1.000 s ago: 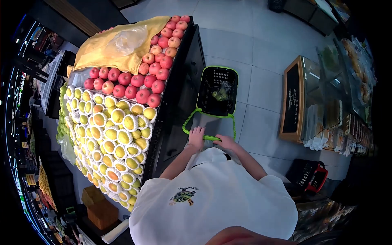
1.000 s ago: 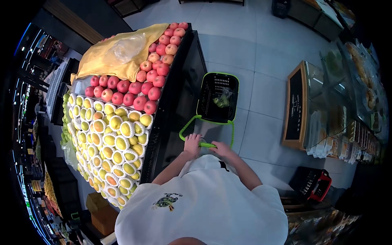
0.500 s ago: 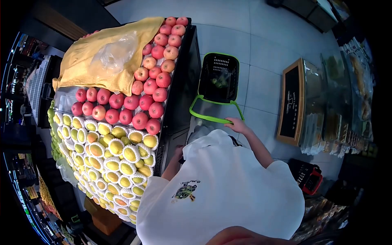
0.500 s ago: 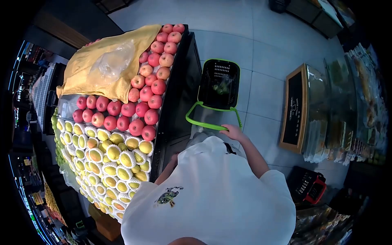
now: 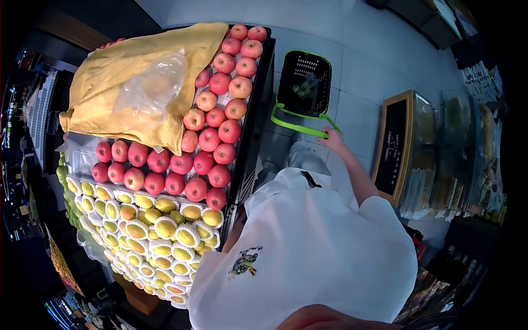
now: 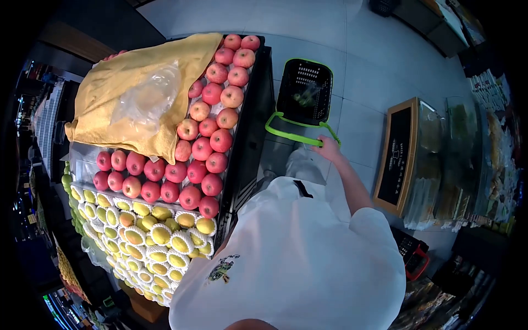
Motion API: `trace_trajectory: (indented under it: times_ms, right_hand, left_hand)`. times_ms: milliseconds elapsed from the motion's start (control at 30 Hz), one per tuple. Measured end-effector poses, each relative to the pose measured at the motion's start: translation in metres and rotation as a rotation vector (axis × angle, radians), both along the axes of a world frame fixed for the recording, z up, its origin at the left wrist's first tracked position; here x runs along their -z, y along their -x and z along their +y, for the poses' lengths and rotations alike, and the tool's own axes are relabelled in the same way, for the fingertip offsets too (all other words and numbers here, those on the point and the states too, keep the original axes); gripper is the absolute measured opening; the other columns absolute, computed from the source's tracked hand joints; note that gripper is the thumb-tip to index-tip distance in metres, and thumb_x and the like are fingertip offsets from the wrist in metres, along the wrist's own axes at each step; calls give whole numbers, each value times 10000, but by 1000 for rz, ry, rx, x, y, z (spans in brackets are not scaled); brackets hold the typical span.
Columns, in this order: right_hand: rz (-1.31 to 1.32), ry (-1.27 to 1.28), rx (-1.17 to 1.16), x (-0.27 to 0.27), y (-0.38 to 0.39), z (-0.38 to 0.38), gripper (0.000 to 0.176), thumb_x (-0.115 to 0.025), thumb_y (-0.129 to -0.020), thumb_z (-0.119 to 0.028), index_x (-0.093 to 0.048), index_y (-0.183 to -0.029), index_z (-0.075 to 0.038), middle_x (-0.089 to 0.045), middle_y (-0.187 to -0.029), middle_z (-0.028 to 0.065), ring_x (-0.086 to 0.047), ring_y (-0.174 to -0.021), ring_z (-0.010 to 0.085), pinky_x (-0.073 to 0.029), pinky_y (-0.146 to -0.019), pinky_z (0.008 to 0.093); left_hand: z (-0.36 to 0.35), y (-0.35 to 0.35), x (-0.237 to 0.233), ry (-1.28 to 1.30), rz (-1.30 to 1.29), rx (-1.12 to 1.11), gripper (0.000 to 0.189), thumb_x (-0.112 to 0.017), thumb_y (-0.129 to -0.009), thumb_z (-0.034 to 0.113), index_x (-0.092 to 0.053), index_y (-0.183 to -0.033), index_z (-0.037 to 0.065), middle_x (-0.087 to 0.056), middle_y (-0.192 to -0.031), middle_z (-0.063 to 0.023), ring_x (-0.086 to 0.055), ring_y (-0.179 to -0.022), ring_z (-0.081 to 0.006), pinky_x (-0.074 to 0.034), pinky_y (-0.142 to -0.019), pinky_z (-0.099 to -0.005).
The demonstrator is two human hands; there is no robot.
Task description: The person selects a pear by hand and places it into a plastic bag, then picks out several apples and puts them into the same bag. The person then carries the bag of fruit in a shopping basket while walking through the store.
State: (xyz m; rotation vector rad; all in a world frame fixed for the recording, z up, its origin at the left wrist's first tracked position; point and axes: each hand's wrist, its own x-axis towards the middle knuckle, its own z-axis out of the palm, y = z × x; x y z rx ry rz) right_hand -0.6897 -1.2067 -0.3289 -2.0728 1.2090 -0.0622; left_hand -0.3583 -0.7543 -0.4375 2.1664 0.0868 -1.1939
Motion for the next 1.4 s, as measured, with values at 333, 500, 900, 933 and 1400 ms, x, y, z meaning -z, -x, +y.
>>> trace_trajectory:
  times_ms: [333, 500, 900, 933, 1400]
  right_hand:
    - [-23, 91, -99, 18, -65, -164, 391, -758, -776, -241, -664, -1101, -46, -713, -976, 223, -692, -938, 403, -547, -832, 476]
    - [-23, -97, -325, 7, -98, -235, 443, -770, -843, -382, -681, -1110, -40, -717, -990, 227, -694, -948, 408, -545, -848, 468]
    - [121, 3, -168, 7, -178, -381, 521, -723, -874, -518, -742, -993, -11, -729, -902, 233, -709, -863, 393, -545, -799, 482]
    - [75, 28, -153, 7, -183, -386, 518, -729, -886, -499, -736, -943, 16, -718, -827, 229, -704, -782, 377, -535, -749, 470]
    - [20, -4, -231, 28, -258, -359, 426, -704, -868, -387, -698, -997, 18, -712, -935, 286, -689, -942, 465, -539, -837, 536]
  left_hand:
    - [-46, 5, -5, -62, 35, -151, 414, -721, -872, 321, -735, -1147, 12, -761, -1041, -162, -723, -931, -287, -554, -865, -394]
    - [-79, 14, -8, -79, 34, -216, 410, -719, -876, 319, -734, -1148, 12, -760, -1041, -160, -723, -930, -286, -554, -863, -394]
    - [-142, 56, -18, -83, 1, -431, 403, -714, -886, 316, -732, -1149, 12, -760, -1039, -155, -723, -925, -283, -554, -859, -393]
    - [-145, 61, -19, -83, -3, -446, 402, -714, -886, 316, -732, -1149, 12, -760, -1039, -154, -722, -925, -283, -554, -859, -393]
    - [-163, 109, -20, -106, -8, -593, 393, -708, -897, 313, -730, -1150, 13, -760, -1037, -149, -722, -920, -280, -554, -853, -392]
